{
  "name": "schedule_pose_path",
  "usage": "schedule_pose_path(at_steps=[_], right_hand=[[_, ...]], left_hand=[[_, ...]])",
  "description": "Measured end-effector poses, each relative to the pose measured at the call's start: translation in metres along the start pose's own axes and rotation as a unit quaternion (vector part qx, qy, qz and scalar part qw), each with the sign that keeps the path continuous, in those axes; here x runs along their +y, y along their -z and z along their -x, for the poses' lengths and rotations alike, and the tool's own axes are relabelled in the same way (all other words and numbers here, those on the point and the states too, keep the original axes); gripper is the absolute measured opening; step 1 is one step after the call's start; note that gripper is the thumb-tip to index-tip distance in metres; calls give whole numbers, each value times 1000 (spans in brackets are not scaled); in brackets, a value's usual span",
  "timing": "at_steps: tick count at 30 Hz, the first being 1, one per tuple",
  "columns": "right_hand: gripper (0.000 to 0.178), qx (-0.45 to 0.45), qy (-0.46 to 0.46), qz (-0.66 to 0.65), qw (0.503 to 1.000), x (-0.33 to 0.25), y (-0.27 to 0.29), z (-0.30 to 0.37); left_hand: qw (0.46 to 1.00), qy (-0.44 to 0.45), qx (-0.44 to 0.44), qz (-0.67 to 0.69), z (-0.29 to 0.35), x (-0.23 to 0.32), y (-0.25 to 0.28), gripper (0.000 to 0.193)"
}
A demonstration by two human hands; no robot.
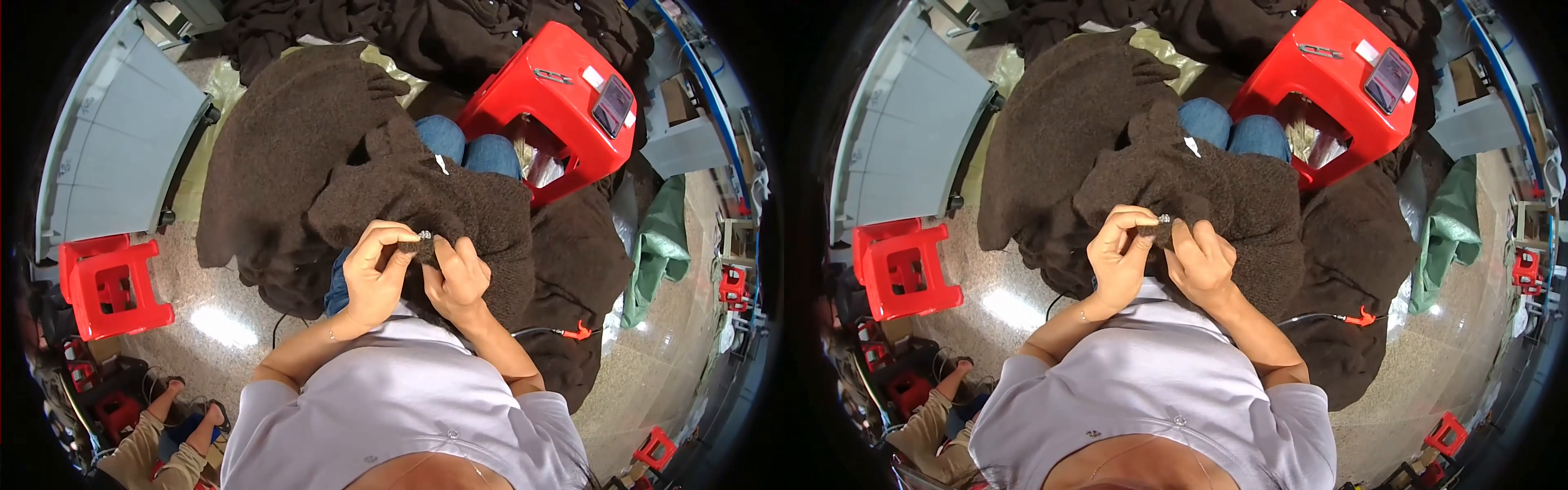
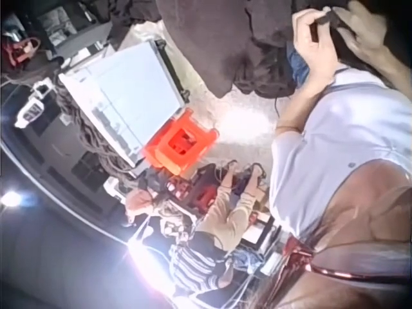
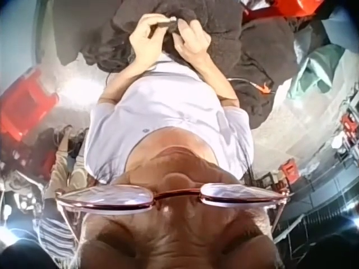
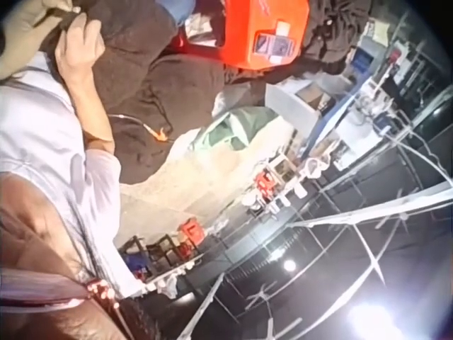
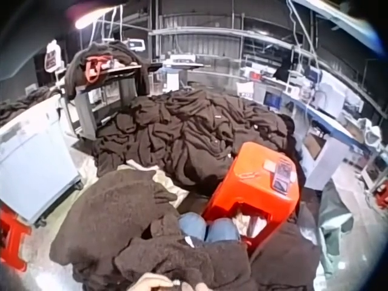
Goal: Trimming loose threads from brown fleece garments using a small pair of snips.
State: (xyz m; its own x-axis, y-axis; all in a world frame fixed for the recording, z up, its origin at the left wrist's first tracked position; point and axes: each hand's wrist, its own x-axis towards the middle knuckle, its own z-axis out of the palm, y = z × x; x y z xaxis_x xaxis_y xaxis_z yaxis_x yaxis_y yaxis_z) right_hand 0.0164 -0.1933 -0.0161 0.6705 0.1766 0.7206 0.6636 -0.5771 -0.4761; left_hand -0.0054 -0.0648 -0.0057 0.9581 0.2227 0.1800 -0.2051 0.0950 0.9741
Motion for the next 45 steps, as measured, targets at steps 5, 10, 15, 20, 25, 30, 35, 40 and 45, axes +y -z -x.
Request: schedule_pose_path(at_steps=[5, 10, 15, 20, 25, 30, 35, 40, 45], right_hand=[[33, -16, -89, -105, 990, -2, 1, -1], [35, -1, -81, -85, 993, 2, 0, 0], [38, -9, -4, -28, 1000, 3, 1, 6], [34, 8, -18, -53, 998, 6, -1, 3], [21, -100, -67, -142, 983, 9, 10, -10], [24, -22, -25, -28, 999, 3, 3, -9], [38, -21, -45, 0, 999, 9, 4, -1], [30, -128, -416, -300, 849, 24, 26, -6], [25, -328, -335, -316, 825, 15, 38, -4]], left_hand=[[976, -143, -73, -146, -12, 0, 11, 13], [975, -139, -85, -152, -14, -3, 11, 13], [974, -152, -58, -156, -14, -11, 7, 19], [981, -143, -48, -124, -18, -18, 9, 25], [941, -261, -117, -179, -34, -7, 18, 26], [982, -84, -82, -148, -12, 0, 12, 18], [979, -10, -133, -152, -14, 0, 8, 29], [966, 249, -54, -44, -36, -27, 57, 16], [969, 218, -87, 78, -74, 41, 81, 11]])
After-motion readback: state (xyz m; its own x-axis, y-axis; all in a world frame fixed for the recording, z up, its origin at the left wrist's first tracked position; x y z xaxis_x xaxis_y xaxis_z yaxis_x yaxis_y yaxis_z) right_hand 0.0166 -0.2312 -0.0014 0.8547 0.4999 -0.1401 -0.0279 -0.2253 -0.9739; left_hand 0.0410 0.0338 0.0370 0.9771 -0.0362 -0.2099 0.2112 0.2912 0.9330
